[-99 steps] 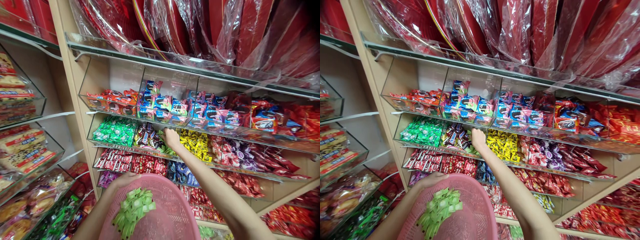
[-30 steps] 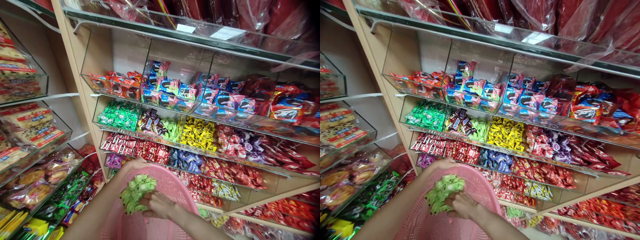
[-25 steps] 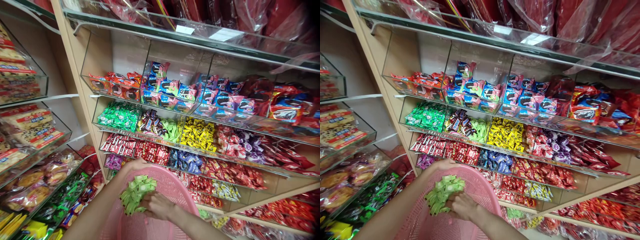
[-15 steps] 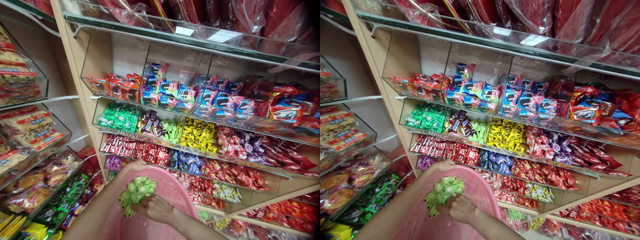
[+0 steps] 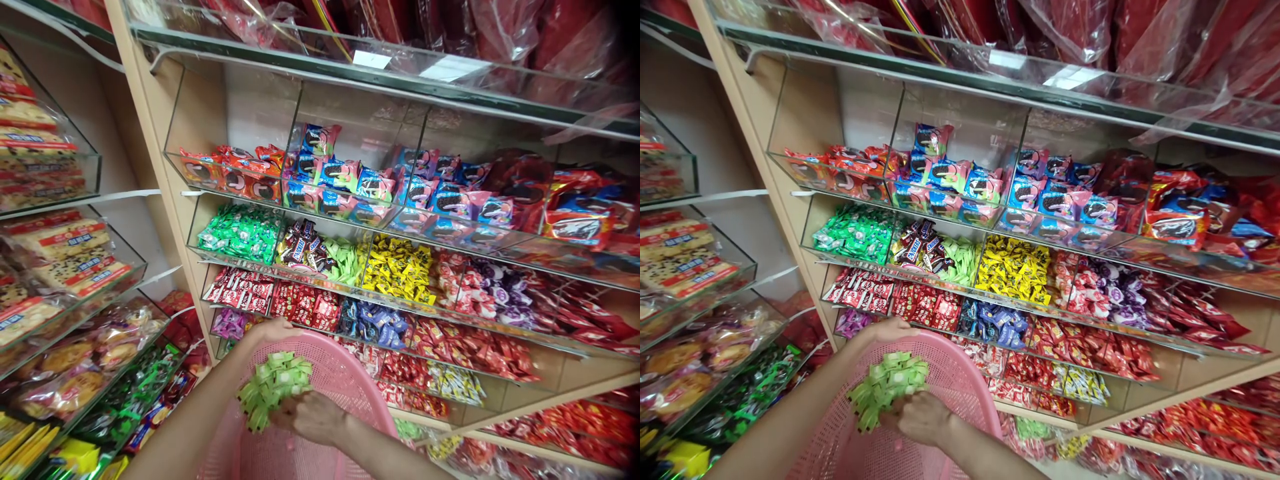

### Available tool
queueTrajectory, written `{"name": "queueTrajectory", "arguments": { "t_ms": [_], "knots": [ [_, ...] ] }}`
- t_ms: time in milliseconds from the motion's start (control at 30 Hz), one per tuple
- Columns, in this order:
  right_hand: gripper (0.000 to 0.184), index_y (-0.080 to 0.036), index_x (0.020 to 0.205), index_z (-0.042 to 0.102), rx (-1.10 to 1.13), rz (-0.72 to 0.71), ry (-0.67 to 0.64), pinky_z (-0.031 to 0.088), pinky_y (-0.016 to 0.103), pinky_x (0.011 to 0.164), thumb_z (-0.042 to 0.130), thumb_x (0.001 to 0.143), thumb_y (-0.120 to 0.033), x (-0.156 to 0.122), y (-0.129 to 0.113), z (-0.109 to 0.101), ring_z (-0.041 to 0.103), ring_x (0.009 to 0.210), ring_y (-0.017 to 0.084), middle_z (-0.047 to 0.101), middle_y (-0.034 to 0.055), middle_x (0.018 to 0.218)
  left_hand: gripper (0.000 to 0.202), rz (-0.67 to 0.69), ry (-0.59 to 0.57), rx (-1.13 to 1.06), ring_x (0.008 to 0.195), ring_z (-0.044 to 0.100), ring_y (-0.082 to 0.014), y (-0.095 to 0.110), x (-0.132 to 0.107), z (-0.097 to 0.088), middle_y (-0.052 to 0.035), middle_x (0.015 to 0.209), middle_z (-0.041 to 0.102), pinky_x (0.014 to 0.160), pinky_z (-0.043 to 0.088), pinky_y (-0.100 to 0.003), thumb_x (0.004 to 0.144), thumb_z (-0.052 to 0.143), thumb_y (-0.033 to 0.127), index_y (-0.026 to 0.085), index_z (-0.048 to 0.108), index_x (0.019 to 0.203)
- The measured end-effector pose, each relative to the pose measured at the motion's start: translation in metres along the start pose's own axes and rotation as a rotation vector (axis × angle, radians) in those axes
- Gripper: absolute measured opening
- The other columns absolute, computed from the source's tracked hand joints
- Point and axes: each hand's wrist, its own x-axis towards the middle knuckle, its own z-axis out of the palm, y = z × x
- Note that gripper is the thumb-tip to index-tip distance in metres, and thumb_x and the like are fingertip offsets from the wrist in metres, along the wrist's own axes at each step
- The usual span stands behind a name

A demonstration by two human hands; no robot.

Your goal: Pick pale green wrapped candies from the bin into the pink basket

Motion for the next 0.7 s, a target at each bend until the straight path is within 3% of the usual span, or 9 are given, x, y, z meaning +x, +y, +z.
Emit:
{"name": "queueTrajectory", "arguments": {
  "t_ms": [200,467,567,700],
  "knots": [
    [0.049,-0.02,0.107,0.052,0.007,0.034,-0.01,0.037,0.026,0.045,0.029,0.088,-0.059,0.0,0.001,0.005,0.057,0.057,0.014,0.063,0.0013,0.079,0.056,-0.013,0.007,-0.005,0.053,0.029,-0.0095,-0.002,0.001,0.002,0.0017,0.056,0.033,0.05,0.022,-0.025,0.06,0.04,0.072,0.017,0.04,0.056],
    [0.045,-0.02,0.105,0.053,0.045,0.038,-0.038,0.035,0.027,0.046,0.032,0.089,-0.056,0.001,0.001,0.007,0.056,0.057,0.014,0.063,0.002,0.079,0.055,0.014,0.003,-0.015,0.053,0.027,-0.0094,-0.004,0.003,0.003,0.0022,0.055,0.031,0.051,0.021,-0.026,0.059,0.041,0.072,0.017,0.037,0.054],
    [0.032,-0.021,0.106,0.054,0.092,0.086,-0.029,0.037,0.026,0.049,0.037,0.092,-0.044,-0.001,0.005,-0.003,0.056,0.06,0.014,0.063,0.002,0.083,0.055,0.008,0.01,-0.043,0.055,0.027,-0.0098,-0.002,0.003,0.002,0.0023,0.056,0.031,0.052,0.021,-0.025,0.058,0.042,0.072,0.017,0.038,0.055],
    [0.023,-0.022,0.113,0.05,0.195,0.242,0.09,0.042,0.024,0.058,0.042,0.091,-0.026,-0.005,0.027,-0.036,0.059,0.071,0.013,0.062,0.0015,0.095,0.054,-0.012,0.03,-0.114,0.054,0.027,-0.0096,-0.001,0.005,0.002,0.0022,0.054,0.034,0.051,0.021,-0.025,0.058,0.049,0.07,0.015,0.046,0.057]
  ]
}}
